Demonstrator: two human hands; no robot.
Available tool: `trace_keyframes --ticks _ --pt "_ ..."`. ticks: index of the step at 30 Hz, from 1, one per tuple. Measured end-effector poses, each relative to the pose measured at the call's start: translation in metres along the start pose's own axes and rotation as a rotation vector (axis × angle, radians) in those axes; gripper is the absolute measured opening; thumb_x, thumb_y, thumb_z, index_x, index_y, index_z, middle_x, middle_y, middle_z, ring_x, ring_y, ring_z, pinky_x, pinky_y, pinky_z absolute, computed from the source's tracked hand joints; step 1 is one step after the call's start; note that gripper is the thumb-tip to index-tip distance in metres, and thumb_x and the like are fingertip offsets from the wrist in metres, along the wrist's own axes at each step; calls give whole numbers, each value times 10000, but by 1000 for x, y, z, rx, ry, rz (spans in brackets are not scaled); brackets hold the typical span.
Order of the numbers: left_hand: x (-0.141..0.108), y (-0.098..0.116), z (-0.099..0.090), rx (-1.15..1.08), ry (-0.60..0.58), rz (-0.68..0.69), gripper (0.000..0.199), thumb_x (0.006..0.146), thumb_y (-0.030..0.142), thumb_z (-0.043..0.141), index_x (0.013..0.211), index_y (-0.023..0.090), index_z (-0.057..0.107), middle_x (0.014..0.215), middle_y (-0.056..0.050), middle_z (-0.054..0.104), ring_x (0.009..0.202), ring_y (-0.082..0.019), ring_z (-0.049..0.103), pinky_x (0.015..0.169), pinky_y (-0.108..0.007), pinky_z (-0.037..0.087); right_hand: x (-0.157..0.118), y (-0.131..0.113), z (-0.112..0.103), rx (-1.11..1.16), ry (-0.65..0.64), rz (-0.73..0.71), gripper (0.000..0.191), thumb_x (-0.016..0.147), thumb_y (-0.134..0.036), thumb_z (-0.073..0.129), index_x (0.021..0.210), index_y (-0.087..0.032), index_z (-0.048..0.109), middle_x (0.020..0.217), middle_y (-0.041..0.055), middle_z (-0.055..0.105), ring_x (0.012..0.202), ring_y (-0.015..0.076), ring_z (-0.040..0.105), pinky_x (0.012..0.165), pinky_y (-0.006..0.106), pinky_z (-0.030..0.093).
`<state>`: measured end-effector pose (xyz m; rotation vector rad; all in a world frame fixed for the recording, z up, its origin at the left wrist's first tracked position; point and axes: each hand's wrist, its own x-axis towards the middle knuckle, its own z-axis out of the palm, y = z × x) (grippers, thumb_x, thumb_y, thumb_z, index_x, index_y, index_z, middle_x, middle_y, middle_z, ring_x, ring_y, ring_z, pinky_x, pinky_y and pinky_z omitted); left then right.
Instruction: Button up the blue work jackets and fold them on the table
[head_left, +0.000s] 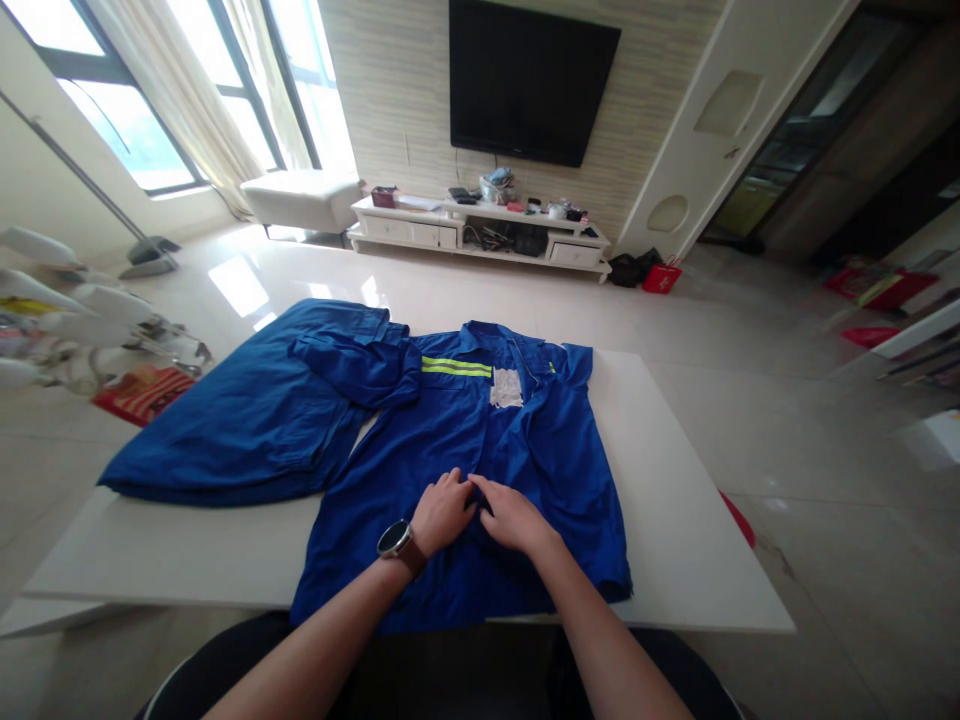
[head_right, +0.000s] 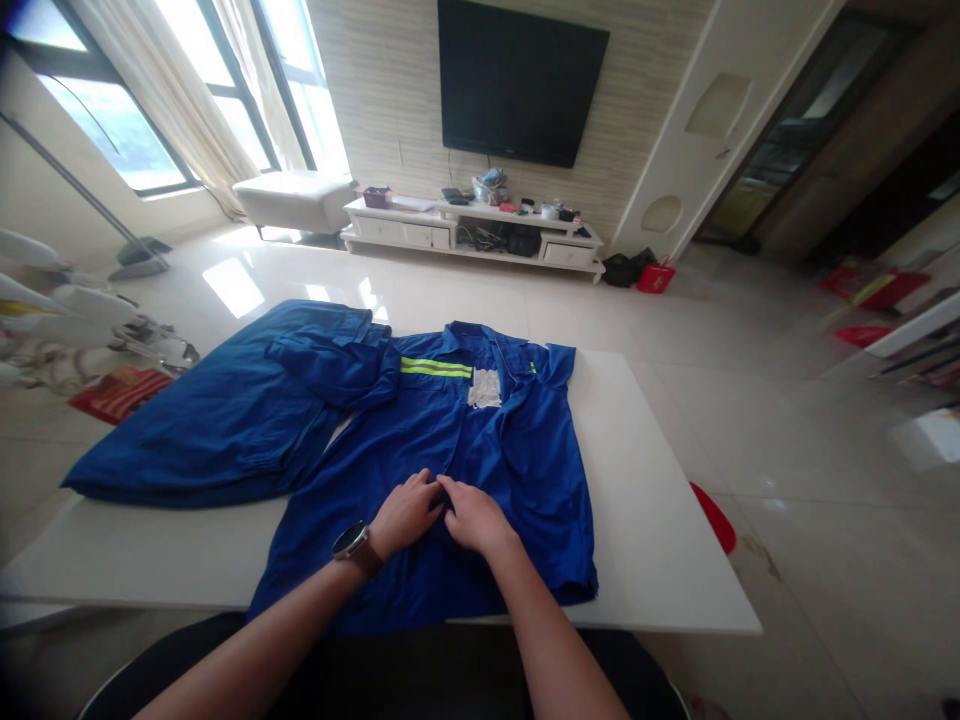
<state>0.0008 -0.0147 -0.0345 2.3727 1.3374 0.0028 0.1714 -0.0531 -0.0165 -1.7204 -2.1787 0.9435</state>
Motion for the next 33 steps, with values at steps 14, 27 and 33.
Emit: trace_keyframes --ticks 14,27,33 --pt "22 -108 -90 -1211 1047 -671 198 662 204 517 836 190 611 681 26 531 559 -116 527 555 -245 454 -5 4 -22 -44 504 140 248 982 -271 449 899 -236 680 934 34 733 909 187 669 815 257 441" --pt "21 -111 -72 -640 922 -489 277 725 304 583 940 183 708 1060 -82 612 1000 -224 602 980 -384 500 -61 92 -88 272 1623 450 191 823 -320 520 813 -193 663 811 59 694 785 211 622 771 326 501" --pt "21 -96 -56 -322 245 -305 363 789 365 629 1099 221 751 1386 -130 599 1413 -358 411 1156 -504 369 -87 133 -93 399 1558 553 158 759 -313 551 776 -203 664 777 26 671 807 226 628 808 363 515"
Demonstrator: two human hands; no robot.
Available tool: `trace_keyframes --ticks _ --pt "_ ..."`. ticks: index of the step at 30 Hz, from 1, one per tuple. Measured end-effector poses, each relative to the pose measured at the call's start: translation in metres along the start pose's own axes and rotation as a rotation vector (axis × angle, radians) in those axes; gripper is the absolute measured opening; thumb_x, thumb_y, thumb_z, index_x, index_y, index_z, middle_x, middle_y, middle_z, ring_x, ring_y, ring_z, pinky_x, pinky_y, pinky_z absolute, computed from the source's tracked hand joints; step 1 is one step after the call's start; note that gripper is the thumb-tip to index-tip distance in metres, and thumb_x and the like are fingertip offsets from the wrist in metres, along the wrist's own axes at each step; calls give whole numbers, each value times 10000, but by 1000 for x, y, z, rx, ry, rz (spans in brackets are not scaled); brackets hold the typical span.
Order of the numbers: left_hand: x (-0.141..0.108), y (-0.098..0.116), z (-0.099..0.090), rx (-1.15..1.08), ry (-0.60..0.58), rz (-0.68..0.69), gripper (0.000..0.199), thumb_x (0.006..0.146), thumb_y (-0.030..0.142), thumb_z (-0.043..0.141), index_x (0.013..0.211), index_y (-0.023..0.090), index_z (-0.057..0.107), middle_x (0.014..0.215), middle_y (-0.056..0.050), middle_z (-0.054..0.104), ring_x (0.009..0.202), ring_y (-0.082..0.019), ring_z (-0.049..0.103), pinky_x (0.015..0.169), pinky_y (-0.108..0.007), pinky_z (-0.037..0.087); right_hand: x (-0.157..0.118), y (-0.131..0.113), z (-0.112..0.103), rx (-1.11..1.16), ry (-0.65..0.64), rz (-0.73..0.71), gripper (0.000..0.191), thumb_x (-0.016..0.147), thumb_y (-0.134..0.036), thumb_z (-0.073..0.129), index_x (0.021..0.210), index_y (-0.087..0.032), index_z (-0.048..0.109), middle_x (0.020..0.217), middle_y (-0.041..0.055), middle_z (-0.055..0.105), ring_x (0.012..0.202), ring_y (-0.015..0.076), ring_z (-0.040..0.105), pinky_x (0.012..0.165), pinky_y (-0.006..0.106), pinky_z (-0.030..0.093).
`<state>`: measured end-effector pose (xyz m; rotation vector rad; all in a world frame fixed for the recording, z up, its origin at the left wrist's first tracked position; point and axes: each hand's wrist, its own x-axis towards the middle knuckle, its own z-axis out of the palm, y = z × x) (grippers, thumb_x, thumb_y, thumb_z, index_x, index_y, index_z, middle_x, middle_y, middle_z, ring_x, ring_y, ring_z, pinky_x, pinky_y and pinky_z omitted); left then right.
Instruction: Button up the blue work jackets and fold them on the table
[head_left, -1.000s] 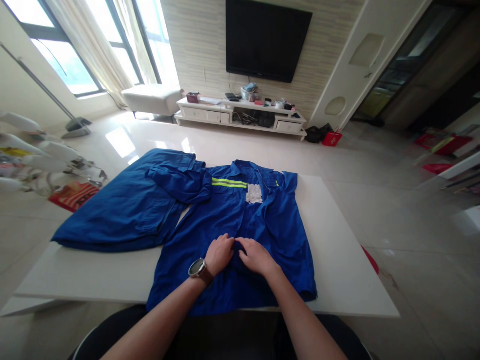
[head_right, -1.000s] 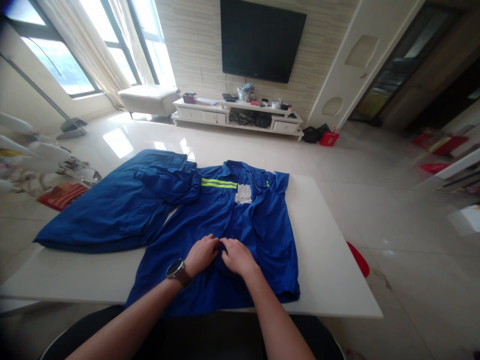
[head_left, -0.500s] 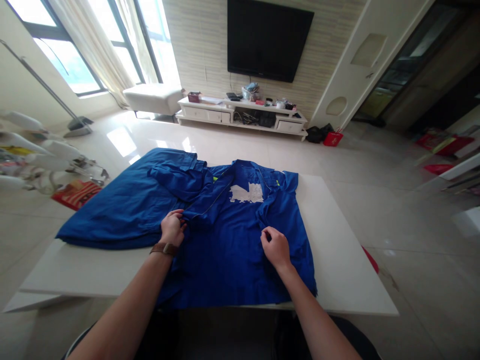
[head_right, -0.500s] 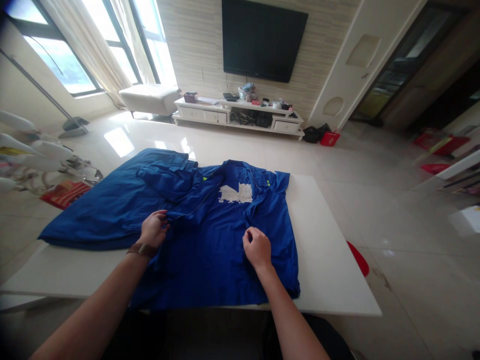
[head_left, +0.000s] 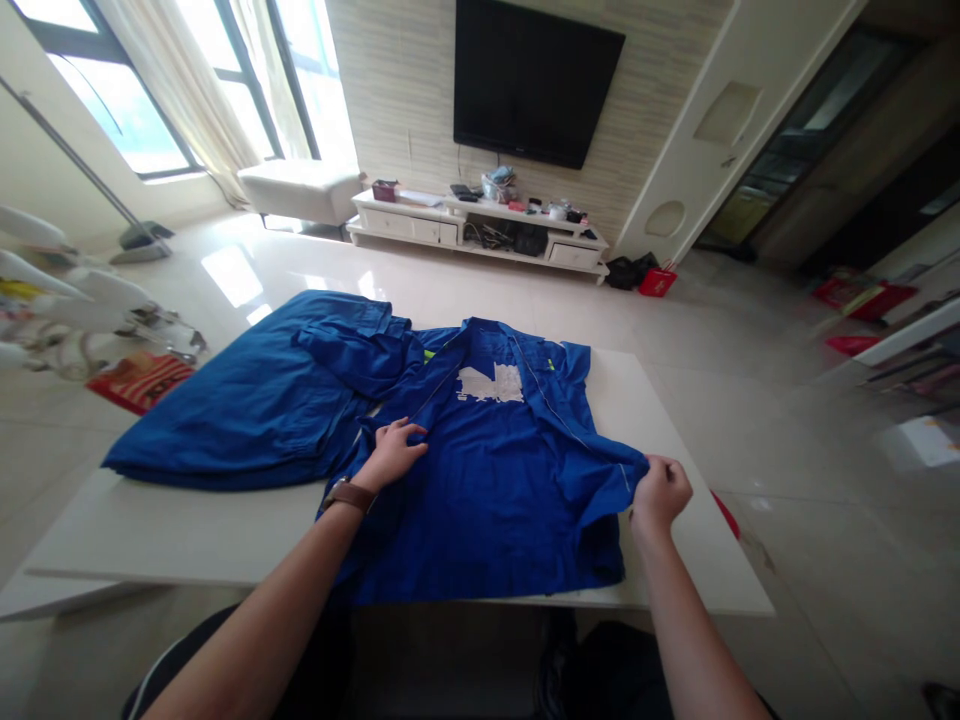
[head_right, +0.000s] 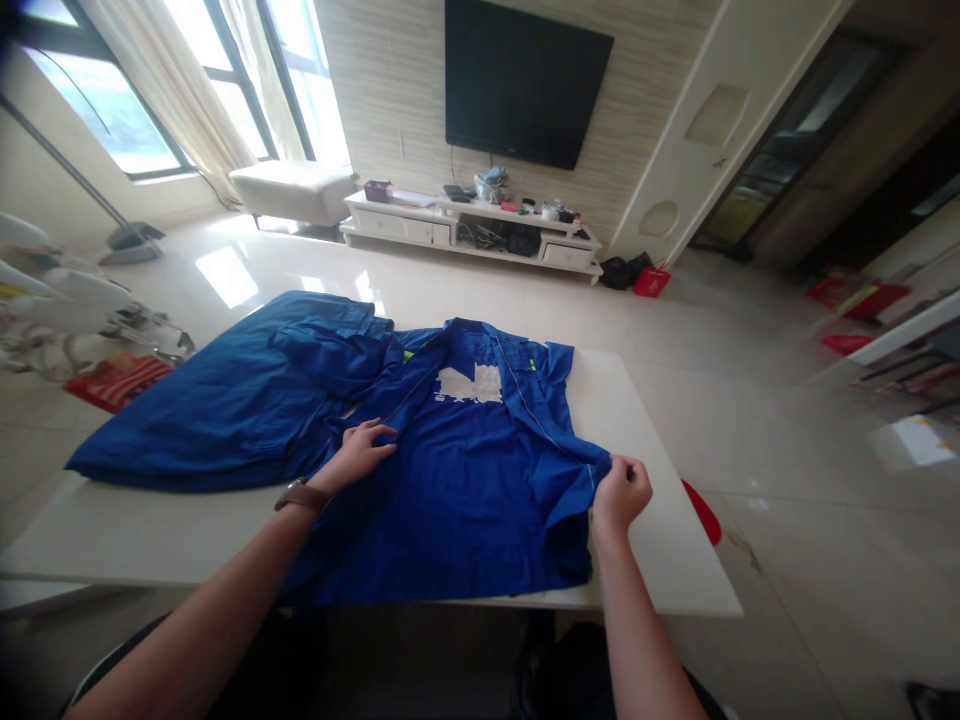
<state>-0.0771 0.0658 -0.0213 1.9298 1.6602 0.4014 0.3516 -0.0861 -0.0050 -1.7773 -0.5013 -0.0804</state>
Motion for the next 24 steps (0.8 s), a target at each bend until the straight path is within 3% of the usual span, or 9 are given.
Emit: trace_keyframes --ticks 3,6,9,12,15,17,24 --pt "-7 -4 8 202 -160 -52 462 787 387 652 1228 267 716 1550 -139 481 1499 -430 278 1120 -583 382 -7 0 0 -172 -92 -51 197 772 -365 542 766 -213 667 912 76 687 942 266 611 883 403 495" --pt "-11 -10 8 307 -154 -58 495 780 332 645 1270 276 691 1450 -169 547 1375 -435 440 1031 -566 451 -19 -14 5 -415 -138 -166 211 776 -385 535 776 -228 677 1137 121 659 1134 338 514 962 483 430" --pt "-11 -9 2 282 -62 -3 489 761 186 603 1238 249 686 1197 -138 665 1169 -344 586 947 -452 484 -33 -30 15 -459 -200 -275 189 764 -330 528 804 -231 684 1206 118 626 1194 358 462 995 517 382" --pt "-7 1 -3 66 33 39 423 740 124 576 1136 215 693 916 -56 682 891 -223 633 808 -325 477 -42 -40 27 -384 -286 -348 170 752 -279 520 807 -224 671 1185 118 617 1182 329 471 1027 480 372" --pt "-4 16 -9 -244 207 77 222 781 246 607 979 203 697 715 14 581 669 -150 546 658 -266 426 -48 -44 36 -329 -334 -361 157 752 -254 513 812 -221 654 1171 123 613 1182 312 476 1044 448 369" --pt "-2 23 -13 -446 311 88 197 785 342 629 899 193 689 648 35 518 600 -125 483 594 -247 384 -51 -46 40 -307 -340 -351 152 757 -251 510 809 -223 651 1171 119 613 1194 310 476 1057 445 360" --pt "6 18 -21 -1013 415 -160 192 653 339 649 761 186 610 520 74 410 474 -86 367 478 -224 267 -58 -46 42 -294 -350 -340 147 776 -267 519 795 -226 660 1172 118 617 1194 312 485 1058 460 357"
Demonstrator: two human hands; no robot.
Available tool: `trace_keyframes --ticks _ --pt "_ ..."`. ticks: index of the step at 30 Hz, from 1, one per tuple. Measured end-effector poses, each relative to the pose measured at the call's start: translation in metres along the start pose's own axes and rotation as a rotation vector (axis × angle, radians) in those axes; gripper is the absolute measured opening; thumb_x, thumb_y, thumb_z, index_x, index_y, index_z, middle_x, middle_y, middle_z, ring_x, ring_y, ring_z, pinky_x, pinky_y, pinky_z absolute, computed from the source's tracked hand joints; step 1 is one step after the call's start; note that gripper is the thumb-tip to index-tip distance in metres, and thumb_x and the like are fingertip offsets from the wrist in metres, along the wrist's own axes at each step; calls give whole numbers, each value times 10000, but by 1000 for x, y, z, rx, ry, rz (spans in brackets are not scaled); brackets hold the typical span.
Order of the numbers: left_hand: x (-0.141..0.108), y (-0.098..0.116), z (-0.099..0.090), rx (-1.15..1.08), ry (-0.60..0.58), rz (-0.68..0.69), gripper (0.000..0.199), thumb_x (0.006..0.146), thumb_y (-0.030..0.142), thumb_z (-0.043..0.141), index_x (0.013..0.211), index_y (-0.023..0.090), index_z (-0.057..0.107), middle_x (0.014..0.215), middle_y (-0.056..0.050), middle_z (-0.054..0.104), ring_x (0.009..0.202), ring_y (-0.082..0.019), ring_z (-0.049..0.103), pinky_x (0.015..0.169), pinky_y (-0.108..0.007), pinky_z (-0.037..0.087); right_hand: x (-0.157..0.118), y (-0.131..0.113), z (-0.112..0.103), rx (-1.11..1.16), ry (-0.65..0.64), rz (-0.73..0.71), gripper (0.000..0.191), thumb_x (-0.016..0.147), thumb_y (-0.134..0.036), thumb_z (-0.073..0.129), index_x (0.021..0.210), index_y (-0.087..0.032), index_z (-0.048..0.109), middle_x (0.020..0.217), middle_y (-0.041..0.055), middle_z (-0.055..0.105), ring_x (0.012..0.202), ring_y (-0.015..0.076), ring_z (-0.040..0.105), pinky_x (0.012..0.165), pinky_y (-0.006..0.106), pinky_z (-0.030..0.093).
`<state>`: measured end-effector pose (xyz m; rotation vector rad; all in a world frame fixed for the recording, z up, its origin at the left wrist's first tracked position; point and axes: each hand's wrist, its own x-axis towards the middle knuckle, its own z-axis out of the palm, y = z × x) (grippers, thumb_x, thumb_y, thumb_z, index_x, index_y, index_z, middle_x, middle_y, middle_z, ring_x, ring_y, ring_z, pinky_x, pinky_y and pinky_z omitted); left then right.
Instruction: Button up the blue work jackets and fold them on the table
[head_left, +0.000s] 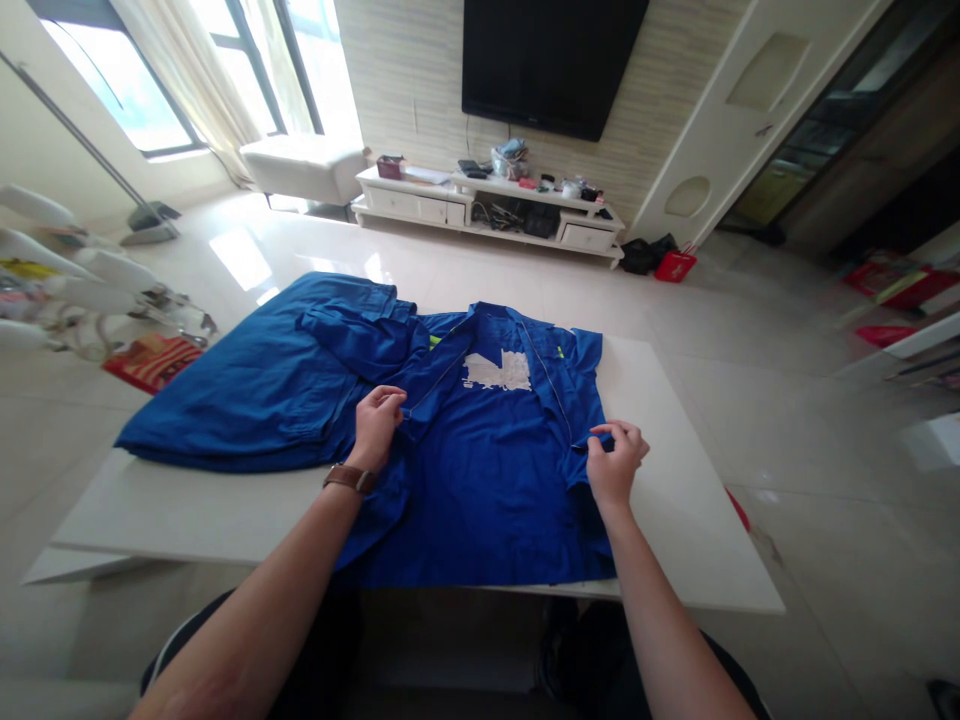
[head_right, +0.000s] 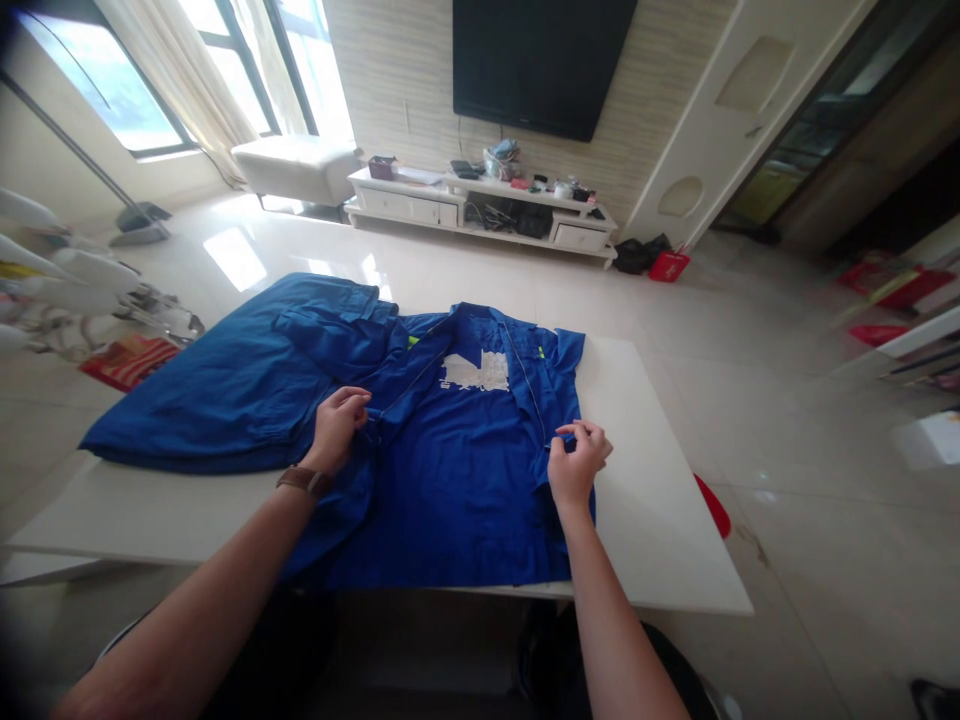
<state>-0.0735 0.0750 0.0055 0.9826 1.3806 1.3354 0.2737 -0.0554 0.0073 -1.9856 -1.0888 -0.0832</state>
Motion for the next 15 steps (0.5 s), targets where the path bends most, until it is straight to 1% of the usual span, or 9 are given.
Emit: trace_keyframes --ticks 3,5,8,12,15 --pt "0 3 -3 -35 83 -12 182 607 293 630 744 175 614 552 55 475 488 -83 402 476 -215 290 -1 3 3 42 25 -19 134 766 -274 538 775 -227 664 1151 112 620 1167 314 495 1057 474 351" --pt "-3 8 -5 -36 113 0 180 594 278 621 743 177 610 558 56 482 481 -81 402 465 -208 288 -1 6 6 100 37 -22 127 752 -273 550 765 -226 667 1122 105 622 1140 309 510 1062 478 348" --pt "-10 13 -10 20 115 36 157 598 268 613 730 183 603 540 67 450 455 -76 375 441 -201 253 1 8 11 199 28 17 125 727 -272 557 759 -223 668 1072 93 624 1103 296 534 1066 471 355" --pt "-12 8 -17 98 97 100 142 618 272 624 724 179 615 546 64 452 448 -68 369 433 -190 233 1 10 13 266 36 89 155 709 -282 564 797 -225 678 1038 78 616 1077 286 544 1050 457 382" --pt "-8 2 -15 73 83 66 158 608 269 623 737 178 618 541 66 462 441 -69 392 430 -183 250 0 11 13 273 35 88 151 709 -282 566 795 -224 676 1035 74 614 1076 284 554 1055 456 385"
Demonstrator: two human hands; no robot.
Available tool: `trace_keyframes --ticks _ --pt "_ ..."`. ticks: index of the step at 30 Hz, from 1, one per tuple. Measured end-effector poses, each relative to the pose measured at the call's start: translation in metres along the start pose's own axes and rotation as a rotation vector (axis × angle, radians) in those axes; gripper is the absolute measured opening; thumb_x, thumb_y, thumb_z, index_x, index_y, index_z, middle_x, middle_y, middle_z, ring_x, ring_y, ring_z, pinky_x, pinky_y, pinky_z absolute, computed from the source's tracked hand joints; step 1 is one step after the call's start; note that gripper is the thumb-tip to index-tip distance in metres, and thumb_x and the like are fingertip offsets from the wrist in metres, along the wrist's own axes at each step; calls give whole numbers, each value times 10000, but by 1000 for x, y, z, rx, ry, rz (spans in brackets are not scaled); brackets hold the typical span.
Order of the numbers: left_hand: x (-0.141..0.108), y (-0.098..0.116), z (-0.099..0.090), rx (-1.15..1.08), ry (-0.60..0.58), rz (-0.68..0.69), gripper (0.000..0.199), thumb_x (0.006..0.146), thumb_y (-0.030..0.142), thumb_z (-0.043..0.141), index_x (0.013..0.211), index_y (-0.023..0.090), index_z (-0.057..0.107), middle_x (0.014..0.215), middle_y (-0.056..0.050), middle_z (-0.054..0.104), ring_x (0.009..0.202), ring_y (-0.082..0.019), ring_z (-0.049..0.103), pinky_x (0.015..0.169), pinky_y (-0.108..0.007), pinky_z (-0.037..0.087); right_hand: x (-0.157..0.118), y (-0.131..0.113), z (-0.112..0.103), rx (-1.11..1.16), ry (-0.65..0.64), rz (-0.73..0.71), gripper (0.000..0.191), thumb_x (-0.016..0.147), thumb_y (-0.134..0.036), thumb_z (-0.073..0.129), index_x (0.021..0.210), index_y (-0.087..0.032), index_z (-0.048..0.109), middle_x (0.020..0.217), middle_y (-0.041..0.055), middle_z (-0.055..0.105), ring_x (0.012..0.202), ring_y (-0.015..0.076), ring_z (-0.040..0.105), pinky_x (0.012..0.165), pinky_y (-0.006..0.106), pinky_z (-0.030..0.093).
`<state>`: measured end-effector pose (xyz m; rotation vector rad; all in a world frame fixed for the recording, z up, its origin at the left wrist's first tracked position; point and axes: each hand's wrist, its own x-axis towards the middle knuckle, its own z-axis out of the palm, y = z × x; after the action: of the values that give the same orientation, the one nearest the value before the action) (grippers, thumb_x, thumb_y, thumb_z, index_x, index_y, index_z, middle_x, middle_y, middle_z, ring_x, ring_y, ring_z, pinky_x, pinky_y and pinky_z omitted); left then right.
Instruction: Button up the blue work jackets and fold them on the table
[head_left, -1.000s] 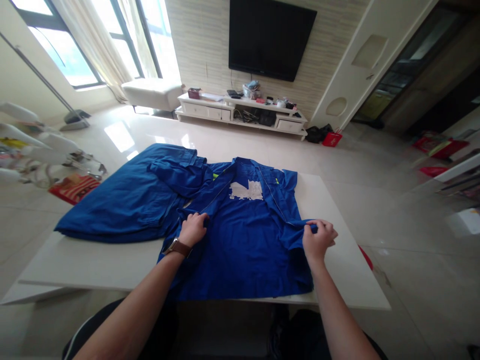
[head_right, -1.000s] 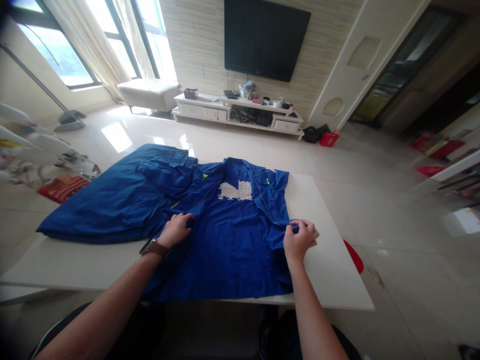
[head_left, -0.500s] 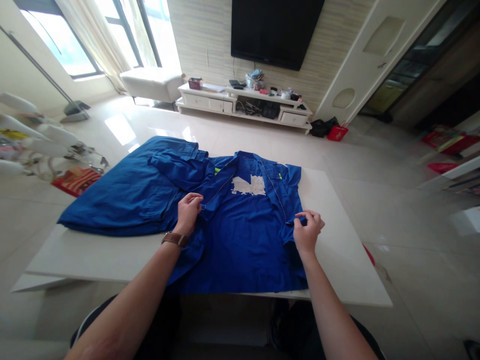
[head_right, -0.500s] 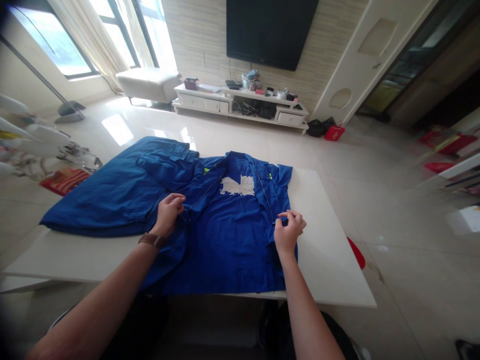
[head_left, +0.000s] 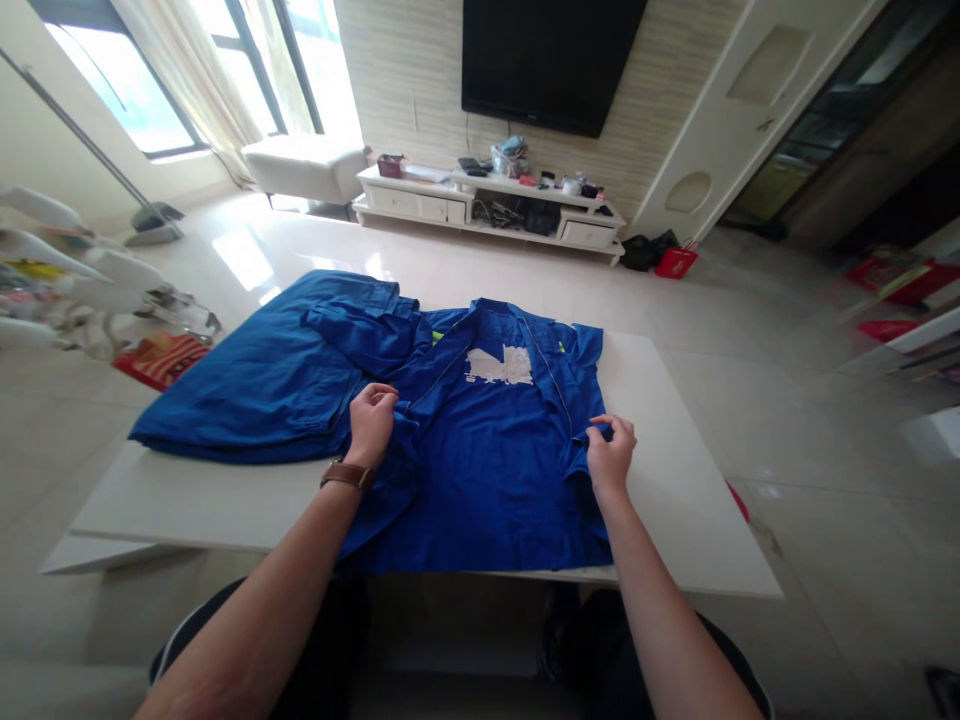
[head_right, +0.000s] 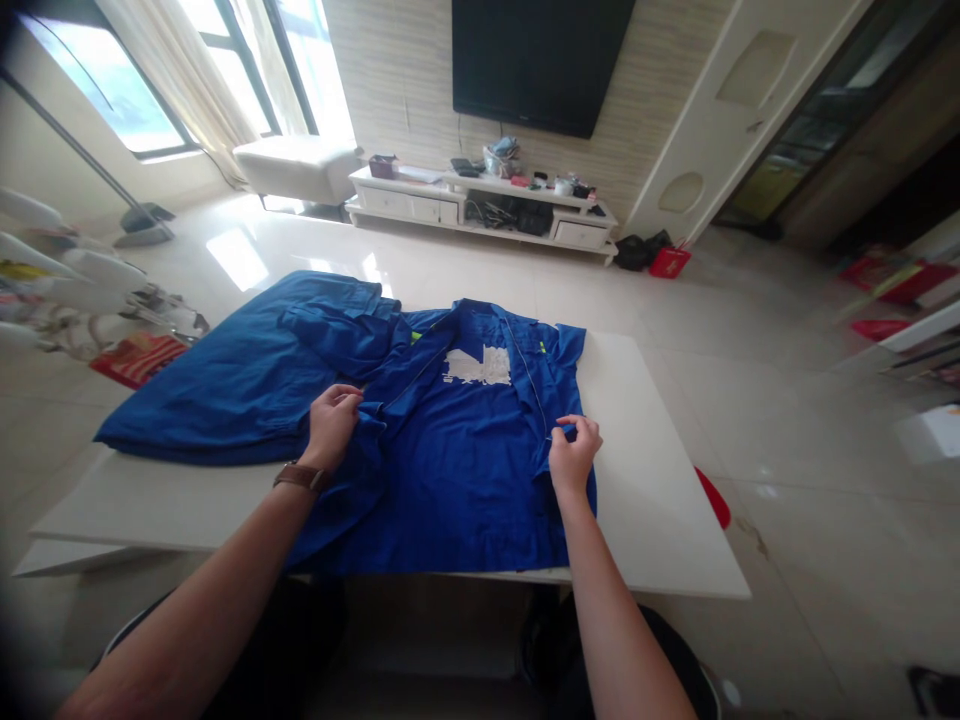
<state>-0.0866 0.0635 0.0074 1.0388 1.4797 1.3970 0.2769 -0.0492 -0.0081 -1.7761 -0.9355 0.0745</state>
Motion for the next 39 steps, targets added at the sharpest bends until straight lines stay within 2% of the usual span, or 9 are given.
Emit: trace_keyframes --ticks 4,8,15,22,27,34,39 --pt "4 0 10 -49 -43 -78 174 593 265 619 743 175 618 509 68 471 422 -74 413 422 -183 277 -1 1 2 1 -18 5 131 712 -282 569 771 -225 672 1029 72 622 1078 286 563 1059 457 385" --pt "4 3 16 -64 -68 -71 158 603 262 627 735 176 612 481 80 450 400 -67 387 409 -182 256 -1 2 7 -4 -42 16 129 716 -285 575 770 -223 675 1023 74 627 1079 287 566 1053 454 390" --pt "1 7 12 -80 -79 -55 132 616 247 630 727 179 610 483 85 439 394 -63 385 408 -181 255 -4 -1 14 33 -80 -14 123 716 -277 576 763 -219 674 1008 64 636 1035 265 596 1036 431 410" --pt "-11 19 9 -85 -113 -27 126 628 247 634 733 183 609 483 84 437 396 -67 378 408 -189 261 -13 -12 11 60 -93 -47 106 720 -267 570 749 -222 661 980 56 645 1027 259 601 1029 424 416" --pt "-14 11 6 -18 -120 15 118 647 260 639 734 183 619 491 77 442 412 -74 381 420 -196 255 -15 -17 6 31 -96 -85 108 738 -258 557 750 -222 659 959 57 649 991 255 597 988 416 432" --pt "-2 -2 12 80 -137 71 106 683 277 640 742 190 639 510 66 468 445 -88 405 451 -205 279 -12 -15 9 3 -122 -84 101 754 -254 561 743 -222 656 947 59 656 975 251 591 971 408 436" --pt "5 -4 11 90 -105 42 107 668 276 644 723 185 651 507 62 456 448 -86 376 449 -208 246 -10 -17 14 -5 -139 -95 96 772 -247 566 755 -224 658 951 59 660 970 247 584 971 401 434"
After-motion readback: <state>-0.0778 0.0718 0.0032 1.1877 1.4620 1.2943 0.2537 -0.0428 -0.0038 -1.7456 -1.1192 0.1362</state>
